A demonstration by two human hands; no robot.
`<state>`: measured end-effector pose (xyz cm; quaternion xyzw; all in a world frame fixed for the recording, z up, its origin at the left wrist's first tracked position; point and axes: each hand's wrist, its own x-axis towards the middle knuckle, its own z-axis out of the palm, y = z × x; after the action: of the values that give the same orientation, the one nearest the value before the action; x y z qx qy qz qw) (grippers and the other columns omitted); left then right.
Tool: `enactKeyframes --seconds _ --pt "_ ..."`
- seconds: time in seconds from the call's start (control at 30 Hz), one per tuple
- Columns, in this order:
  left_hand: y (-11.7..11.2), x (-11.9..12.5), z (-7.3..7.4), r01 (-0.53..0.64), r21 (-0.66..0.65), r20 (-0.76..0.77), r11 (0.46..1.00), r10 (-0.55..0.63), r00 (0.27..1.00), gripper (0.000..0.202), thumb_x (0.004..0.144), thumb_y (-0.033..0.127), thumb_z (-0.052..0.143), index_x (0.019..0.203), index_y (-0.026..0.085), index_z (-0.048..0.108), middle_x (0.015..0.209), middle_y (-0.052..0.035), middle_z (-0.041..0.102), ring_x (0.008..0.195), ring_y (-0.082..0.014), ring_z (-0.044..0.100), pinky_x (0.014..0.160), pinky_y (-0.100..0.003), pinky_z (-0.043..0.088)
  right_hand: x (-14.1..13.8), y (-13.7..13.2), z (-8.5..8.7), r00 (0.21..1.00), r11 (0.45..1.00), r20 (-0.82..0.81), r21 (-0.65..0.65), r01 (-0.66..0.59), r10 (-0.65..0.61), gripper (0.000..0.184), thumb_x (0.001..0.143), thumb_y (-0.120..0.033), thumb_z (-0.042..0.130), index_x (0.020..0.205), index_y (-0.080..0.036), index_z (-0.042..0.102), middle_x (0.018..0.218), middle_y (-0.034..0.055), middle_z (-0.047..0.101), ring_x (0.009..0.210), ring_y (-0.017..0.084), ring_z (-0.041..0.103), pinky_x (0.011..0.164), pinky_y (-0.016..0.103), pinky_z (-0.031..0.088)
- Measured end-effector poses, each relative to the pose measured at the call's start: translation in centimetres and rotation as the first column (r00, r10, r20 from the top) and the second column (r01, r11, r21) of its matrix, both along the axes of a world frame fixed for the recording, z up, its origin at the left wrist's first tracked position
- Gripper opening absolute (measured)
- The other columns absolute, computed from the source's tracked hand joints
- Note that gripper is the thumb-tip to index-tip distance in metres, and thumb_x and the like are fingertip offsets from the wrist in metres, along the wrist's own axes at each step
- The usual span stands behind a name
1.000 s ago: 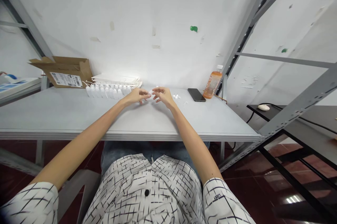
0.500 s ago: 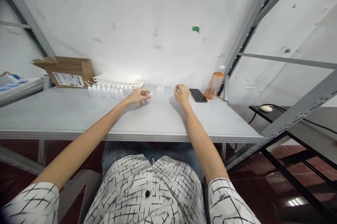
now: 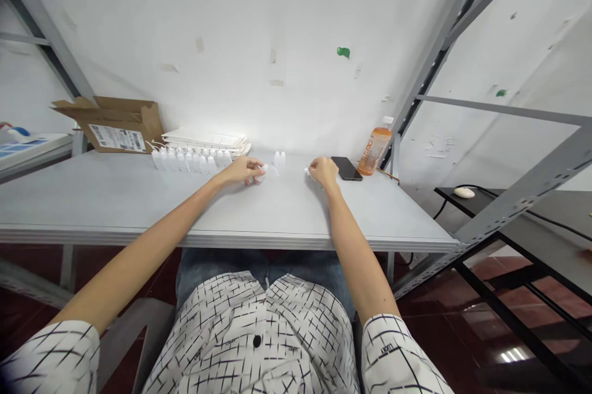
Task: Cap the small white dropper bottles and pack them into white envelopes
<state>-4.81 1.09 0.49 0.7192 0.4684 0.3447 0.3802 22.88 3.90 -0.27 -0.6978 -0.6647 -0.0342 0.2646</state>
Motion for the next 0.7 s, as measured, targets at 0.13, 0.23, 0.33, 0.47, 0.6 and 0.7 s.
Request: enactKeyframes --seconds 0.13,0.23,0.33,0.47,0.6,0.7 --pt "-0.1 0.0 0.2 -0.007 0.008 -0.018 1.0 0.007 1.0 0.037 0.072 0.032 0.078 0.101 0.01 0.07 0.07 -0.0064 0.071 0.053 -0.014 0.061 0.047 -0.024 0.044 0.1 -0.1 0.1 1.0 1.0 -0.013 0.003 0.012 -0.012 0.022 0.077 -0.016 0.06 0.086 -0.02 0.08 0.089 0.0093 0.076 0.089 0.025 0.069 0.076 0.031 0.049" --pt "-0.3 0.0 0.4 0.0 0.025 -0.025 1.0 0.0 1.0 0.039 0.072 0.033 0.078 0.102 0.01 0.071 0.071 -0.006 0.071 0.053 -0.0141 0.062 0.048 -0.024 0.044 0.1 -0.4 0.7 0.995 0.998 -0.103 0.065 -0.001 0.008 0.019 0.08 -0.018 0.058 0.086 -0.02 0.077 0.089 0.0079 0.075 0.089 0.024 0.068 0.077 0.032 0.048" --pt "-0.6 0.1 0.4 0.048 0.034 -0.039 0.998 -0.047 0.998 0.043 0.073 0.033 0.076 0.109 0.011 0.072 0.074 -0.0059 0.072 0.056 -0.0139 0.062 0.049 -0.024 0.045 -0.7 -0.8 1.4 0.931 0.984 -0.338 0.156 -0.09 0.138 0.016 0.081 -0.025 0.058 0.084 -0.019 0.072 0.086 0.006 0.075 0.083 0.021 0.066 0.074 0.031 0.048" --pt "-0.6 0.4 0.1 0.128 0.029 -0.041 0.991 -0.127 0.991 0.053 0.072 0.037 0.076 0.118 0.01 0.07 0.081 -0.0082 0.072 0.066 -0.0166 0.065 0.05 -0.024 0.046 -2.6 -1.3 1.6 0.631 0.897 -0.642 0.251 -0.364 0.436 0.018 0.077 -0.034 0.062 0.078 -0.017 0.067 0.081 0.0066 0.073 0.074 0.017 0.062 0.055 0.024 0.044" --pt "-0.4 0.6 -0.3 0.167 0.048 -0.047 0.985 -0.165 0.985 0.061 0.071 0.043 0.077 0.122 0.01 0.069 0.088 -0.0106 0.072 0.077 -0.0196 0.066 0.051 -0.024 0.047 -4.4 -1.8 1.3 0.457 0.818 -0.719 0.275 -0.505 0.524 0.02 0.071 -0.036 0.069 0.074 -0.017 0.065 0.078 0.0059 0.071 0.072 0.015 0.06 0.048 0.02 0.042" --pt "-0.4 0.6 -0.3 0.175 0.05 -0.056 0.983 -0.172 0.983 0.062 0.072 0.044 0.076 0.122 0.009 0.069 0.092 -0.012 0.072 0.08 -0.0207 0.066 0.052 -0.025 0.047 -4.9 -2.1 1.2 0.44 0.808 -0.729 0.26 -0.529 0.523 0.019 0.071 -0.034 0.071 0.073 -0.017 0.065 0.075 0.0055 0.07 0.071 0.014 0.06 0.048 0.019 0.043"
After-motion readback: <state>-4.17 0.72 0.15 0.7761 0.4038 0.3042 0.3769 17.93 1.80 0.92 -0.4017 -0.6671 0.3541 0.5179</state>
